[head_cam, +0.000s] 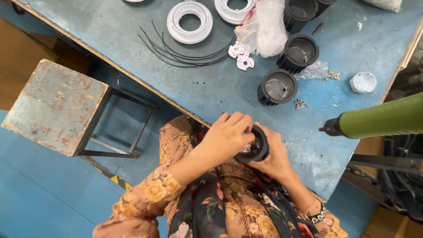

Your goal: The person assembles small light fixtures by inserting LED modules into black plastic housings and securing them with a hot glue gun. They handle wires, white plastic rings, and small metal screws while working at a blue table in a workshop.

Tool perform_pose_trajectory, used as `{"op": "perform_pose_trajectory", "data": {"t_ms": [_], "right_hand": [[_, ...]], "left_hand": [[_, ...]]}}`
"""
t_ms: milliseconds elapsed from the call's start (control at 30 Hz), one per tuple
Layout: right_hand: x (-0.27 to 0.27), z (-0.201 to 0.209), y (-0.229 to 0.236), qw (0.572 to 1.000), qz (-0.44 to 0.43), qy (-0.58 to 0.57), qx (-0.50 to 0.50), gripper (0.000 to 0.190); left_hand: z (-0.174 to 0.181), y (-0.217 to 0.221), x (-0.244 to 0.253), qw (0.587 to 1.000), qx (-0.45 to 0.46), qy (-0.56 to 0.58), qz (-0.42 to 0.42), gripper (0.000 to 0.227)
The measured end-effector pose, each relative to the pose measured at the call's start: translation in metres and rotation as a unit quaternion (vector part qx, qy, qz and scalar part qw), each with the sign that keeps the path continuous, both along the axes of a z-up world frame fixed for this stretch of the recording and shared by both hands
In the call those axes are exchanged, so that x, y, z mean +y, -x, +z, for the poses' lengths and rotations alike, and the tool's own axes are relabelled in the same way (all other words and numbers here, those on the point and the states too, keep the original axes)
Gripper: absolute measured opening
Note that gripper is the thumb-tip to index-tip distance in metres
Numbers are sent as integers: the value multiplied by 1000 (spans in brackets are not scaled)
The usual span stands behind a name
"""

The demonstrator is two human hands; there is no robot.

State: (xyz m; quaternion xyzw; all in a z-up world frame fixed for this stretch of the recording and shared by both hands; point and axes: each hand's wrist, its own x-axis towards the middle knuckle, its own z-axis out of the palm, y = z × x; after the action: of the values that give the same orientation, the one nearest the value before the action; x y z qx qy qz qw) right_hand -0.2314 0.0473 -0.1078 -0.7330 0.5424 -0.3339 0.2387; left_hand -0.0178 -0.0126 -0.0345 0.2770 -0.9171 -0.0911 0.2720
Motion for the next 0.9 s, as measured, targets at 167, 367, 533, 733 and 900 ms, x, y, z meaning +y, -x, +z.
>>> {"op": "perform_pose_trajectory", "data": {"t_ms": [167, 367, 533, 733, 900], "right_hand": [[4, -1, 1, 999, -30, -18, -1, 100], [10, -9, 1, 999, -52, -14, 5, 104], [3, -7, -1, 998, 3, 55, 31, 102], [2, -3, -8, 998, -18, 55, 31, 103], [-1, -1, -8, 998, -20, 54, 24, 107]], "left_hand": [[-12, 6, -9, 998, -17, 61, 25, 18], [-11, 5, -4, 982, 104, -133, 83, 22], [-12, 4, -7, 954, 130, -237, 128, 25], [-7, 1, 14, 987, 79, -39, 134, 19], [8, -16, 50, 992, 63, -86, 63, 74]]}}
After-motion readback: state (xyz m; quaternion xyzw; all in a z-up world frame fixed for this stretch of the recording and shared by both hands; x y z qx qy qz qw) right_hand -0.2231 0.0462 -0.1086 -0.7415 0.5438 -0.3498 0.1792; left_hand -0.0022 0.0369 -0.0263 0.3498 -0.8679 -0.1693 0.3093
